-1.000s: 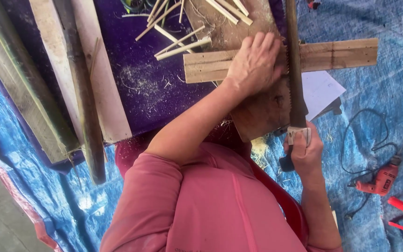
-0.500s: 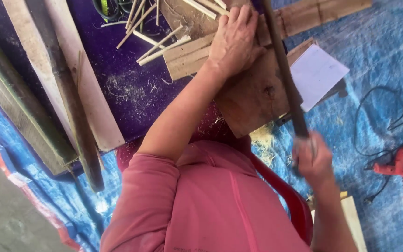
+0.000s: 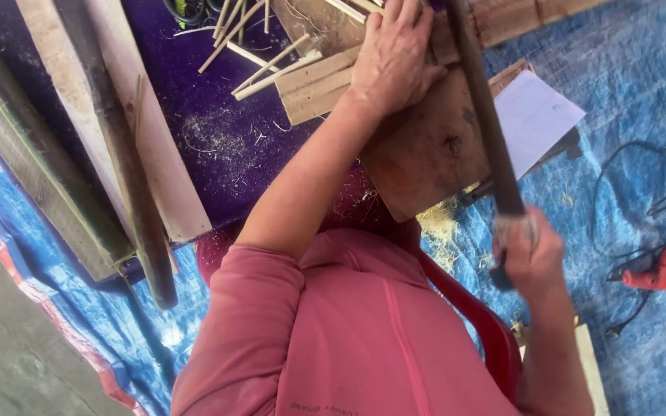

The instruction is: Using a hand saw to create a series of shallow notches in a wooden plank, likely for an instrument fretboard.

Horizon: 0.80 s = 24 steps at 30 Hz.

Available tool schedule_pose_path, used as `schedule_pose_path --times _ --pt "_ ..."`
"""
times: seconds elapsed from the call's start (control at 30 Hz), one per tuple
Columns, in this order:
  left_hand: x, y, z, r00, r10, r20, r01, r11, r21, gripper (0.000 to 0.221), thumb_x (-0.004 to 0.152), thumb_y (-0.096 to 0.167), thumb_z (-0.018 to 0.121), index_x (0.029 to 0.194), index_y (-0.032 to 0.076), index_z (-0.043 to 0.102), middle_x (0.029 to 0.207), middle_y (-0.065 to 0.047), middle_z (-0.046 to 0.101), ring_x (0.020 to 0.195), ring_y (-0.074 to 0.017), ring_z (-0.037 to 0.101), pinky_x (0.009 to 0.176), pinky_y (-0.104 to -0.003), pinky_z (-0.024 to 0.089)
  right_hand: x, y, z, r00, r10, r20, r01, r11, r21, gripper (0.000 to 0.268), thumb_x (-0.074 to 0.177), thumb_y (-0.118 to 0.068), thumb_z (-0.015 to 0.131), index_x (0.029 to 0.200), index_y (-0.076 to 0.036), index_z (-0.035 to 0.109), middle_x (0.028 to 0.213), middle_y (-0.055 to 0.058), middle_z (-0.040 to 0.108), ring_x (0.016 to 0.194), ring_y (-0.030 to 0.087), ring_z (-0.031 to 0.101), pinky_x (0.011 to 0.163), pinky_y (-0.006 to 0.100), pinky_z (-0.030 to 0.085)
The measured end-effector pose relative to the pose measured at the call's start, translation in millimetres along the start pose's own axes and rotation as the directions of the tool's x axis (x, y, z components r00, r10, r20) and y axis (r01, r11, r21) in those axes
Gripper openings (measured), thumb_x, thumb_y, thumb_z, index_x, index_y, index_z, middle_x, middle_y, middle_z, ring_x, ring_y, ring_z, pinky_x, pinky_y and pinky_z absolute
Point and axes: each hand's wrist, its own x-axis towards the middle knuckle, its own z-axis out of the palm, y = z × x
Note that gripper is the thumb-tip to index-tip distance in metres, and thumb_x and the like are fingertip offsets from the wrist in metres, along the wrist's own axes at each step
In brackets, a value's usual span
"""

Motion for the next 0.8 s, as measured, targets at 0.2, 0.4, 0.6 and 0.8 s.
schedule_pose_path --times 0.2,0.4,0.6,0.8 --pt "4 -2 0 1.0 -0.022 -0.006 0.021 0.992 -0.122 0.085 0.082 0.069 0.081 0.135 0.008 0.054 0.132 -0.013 0.05 0.118 -0.0326 0.047 0.096 -0.048 0.045 51 -43 7 0.999 0.052 -0.015 -0.054 0.988 -0.146 0.05 0.106 -0.029 0.048 0.144 0.005 0.05 0.079 0.011 0.059 0.065 0.021 0.058 0.049 0.036 0.048" --pt "9 -7 2 0.995 -0.096 0.028 0.099 0.988 -0.12 0.083 0.078 0.072 0.081 0.128 0.009 0.058 0.118 -0.009 0.049 0.106 -0.0291 0.045 0.091 -0.046 0.043 -20 -7 -1 0.972 0.236 -0.004 -0.235 0.969 -0.077 0.04 0.105 -0.038 0.044 0.125 -0.005 0.055 0.07 0.006 0.055 0.048 0.017 0.048 0.037 0.033 0.043" --pt "5 -6 -4 0.998 0.034 -0.049 -0.041 0.989 -0.141 0.075 0.078 0.066 0.084 0.123 0.01 0.063 0.125 -0.011 0.054 0.117 -0.0322 0.047 0.093 -0.049 0.044 34 -50 -9 0.962 0.272 -0.005 -0.267 0.943 -0.2 0.051 0.105 -0.036 0.045 0.144 -0.003 0.05 0.091 0.013 0.056 0.073 0.023 0.055 0.054 0.038 0.049" --pt "6 -8 1 0.996 -0.092 -0.021 0.085 0.975 -0.204 0.076 0.077 0.061 0.087 0.126 0.011 0.058 0.128 -0.011 0.048 0.12 -0.0353 0.045 0.094 -0.055 0.046 11 -12 2 1.0 0.016 0.014 -0.01 0.948 -0.318 0.063 0.101 -0.037 0.046 0.151 0.002 0.045 0.135 0.027 0.061 0.115 0.042 0.062 0.09 0.051 0.05"
